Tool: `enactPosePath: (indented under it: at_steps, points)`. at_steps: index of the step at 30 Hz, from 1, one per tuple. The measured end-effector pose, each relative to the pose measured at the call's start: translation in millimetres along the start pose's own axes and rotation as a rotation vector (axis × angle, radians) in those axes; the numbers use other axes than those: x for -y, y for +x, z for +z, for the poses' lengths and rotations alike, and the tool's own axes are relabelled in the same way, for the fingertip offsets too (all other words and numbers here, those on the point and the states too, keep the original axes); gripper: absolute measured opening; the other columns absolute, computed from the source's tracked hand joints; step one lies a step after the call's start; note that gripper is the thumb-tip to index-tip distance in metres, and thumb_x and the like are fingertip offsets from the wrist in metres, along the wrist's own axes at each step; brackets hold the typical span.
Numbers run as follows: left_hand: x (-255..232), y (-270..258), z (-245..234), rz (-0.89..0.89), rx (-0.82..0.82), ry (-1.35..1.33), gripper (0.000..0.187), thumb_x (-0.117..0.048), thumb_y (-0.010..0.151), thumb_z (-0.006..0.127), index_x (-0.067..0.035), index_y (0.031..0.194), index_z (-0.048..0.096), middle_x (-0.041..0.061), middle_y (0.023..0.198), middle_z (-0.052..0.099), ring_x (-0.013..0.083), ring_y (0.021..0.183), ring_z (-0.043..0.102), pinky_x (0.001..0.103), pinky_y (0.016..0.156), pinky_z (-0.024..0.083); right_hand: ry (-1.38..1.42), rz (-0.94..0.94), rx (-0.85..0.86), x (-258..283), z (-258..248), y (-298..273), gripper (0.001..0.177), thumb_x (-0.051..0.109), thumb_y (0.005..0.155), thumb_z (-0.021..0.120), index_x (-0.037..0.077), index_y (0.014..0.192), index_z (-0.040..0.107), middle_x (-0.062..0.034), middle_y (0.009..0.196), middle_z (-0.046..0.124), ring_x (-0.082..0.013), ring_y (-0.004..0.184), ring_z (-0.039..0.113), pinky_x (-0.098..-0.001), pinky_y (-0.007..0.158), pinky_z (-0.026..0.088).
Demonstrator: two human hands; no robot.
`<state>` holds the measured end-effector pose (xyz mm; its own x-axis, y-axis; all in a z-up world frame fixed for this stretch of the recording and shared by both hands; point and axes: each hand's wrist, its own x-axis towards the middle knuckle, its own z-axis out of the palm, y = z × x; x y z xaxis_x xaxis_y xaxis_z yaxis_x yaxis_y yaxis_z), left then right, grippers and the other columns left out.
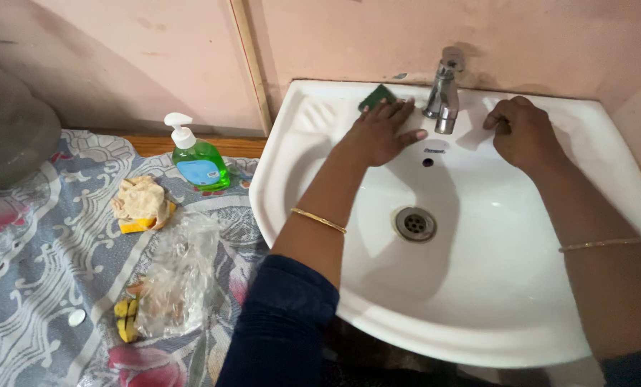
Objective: The person cleans a white ceramic sink and its chrome faucet using a green scouring pad, alternating between scrubbing the basin edges, the interior, and the faucet itself under running water.
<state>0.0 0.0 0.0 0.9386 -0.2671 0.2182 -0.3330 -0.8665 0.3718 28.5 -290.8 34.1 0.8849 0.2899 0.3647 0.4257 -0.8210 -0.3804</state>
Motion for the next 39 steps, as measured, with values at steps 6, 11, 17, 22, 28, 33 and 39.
enactPosePath:
  at_steps: [6, 11, 17, 22, 28, 33, 39]
  points:
    - [46, -27, -42, -0.432, -0.261, 0.443, 0.088, -0.076, 0.096, 0.032, -0.003, 0.139, 0.054, 0.017, 0.145, 0.049, 0.0401, 0.142, 0.036, 0.053, 0.12, 0.017, 0.027, -0.092, -0.029, -8, 1, 2, 0.017, -0.005, 0.092, 0.06, 0.005, 0.097, 0.073, -0.0165, 0.11, 0.065, -0.0331, 0.095, 0.067, -0.043, 0.086, 0.055]
    - [25, -22, -41, -0.278, -0.144, 0.203, 0.077, -0.065, 0.101, 0.025, -0.01, 0.132, 0.068, 0.009, 0.147, 0.059, 0.0289, 0.147, 0.048, 0.047, 0.135, 0.018, -0.012, -0.111, -0.039, -6, 0, 1, 0.017, -0.006, 0.091, 0.061, 0.004, 0.098, 0.073, -0.0166, 0.108, 0.065, -0.034, 0.095, 0.066, -0.0434, 0.085, 0.054]
    - [39, -26, -51, -0.548, -0.183, 0.565, 0.088, -0.072, 0.1, 0.023, 0.0, 0.138, 0.057, 0.017, 0.143, 0.052, 0.034, 0.14, 0.041, 0.049, 0.125, 0.013, 0.042, -0.105, -0.039, -9, 1, 0, 0.016, -0.004, 0.092, 0.061, 0.004, 0.098, 0.073, -0.0154, 0.11, 0.065, -0.0324, 0.094, 0.067, -0.0417, 0.084, 0.055]
    - [20, -20, -42, -0.256, -0.117, 0.13, 0.082, -0.068, 0.095, 0.023, -0.01, 0.144, 0.054, 0.012, 0.155, 0.046, 0.0313, 0.149, 0.035, 0.054, 0.123, 0.016, 0.041, -0.098, -0.042, -7, 2, -1, 0.016, -0.005, 0.092, 0.061, 0.004, 0.098, 0.073, -0.0158, 0.108, 0.065, -0.0325, 0.094, 0.067, -0.042, 0.084, 0.055]
    - [50, -18, -31, -0.578, -0.285, 0.353, 0.105, -0.082, 0.091, 0.028, 0.004, 0.15, 0.032, 0.025, 0.161, 0.028, 0.0427, 0.147, 0.02, 0.05, 0.12, 0.012, 0.048, -0.102, -0.027, -6, 0, 0, 0.015, -0.005, 0.091, 0.061, 0.004, 0.098, 0.071, -0.0155, 0.109, 0.064, -0.033, 0.094, 0.066, -0.0417, 0.084, 0.054]
    - [8, -3, -8, -0.222, -0.033, 0.294, 0.105, -0.082, 0.097, 0.03, 0.002, 0.159, 0.038, 0.025, 0.168, 0.034, 0.0385, 0.156, 0.032, 0.048, 0.13, 0.022, -0.006, -0.11, -0.047, -3, 2, 0, 0.014, -0.004, 0.092, 0.062, 0.005, 0.097, 0.071, -0.0151, 0.109, 0.064, -0.0339, 0.095, 0.065, -0.0436, 0.083, 0.053]
    - [0, -10, -11, -0.272, -0.167, 0.354, 0.113, -0.087, 0.082, 0.036, 0.0, 0.154, 0.033, 0.025, 0.16, 0.029, 0.0425, 0.15, 0.02, 0.055, 0.122, 0.012, 0.041, -0.09, -0.024, -5, 0, -1, 0.015, -0.003, 0.092, 0.061, 0.006, 0.096, 0.071, -0.0138, 0.108, 0.063, -0.0326, 0.093, 0.065, -0.0429, 0.082, 0.053]
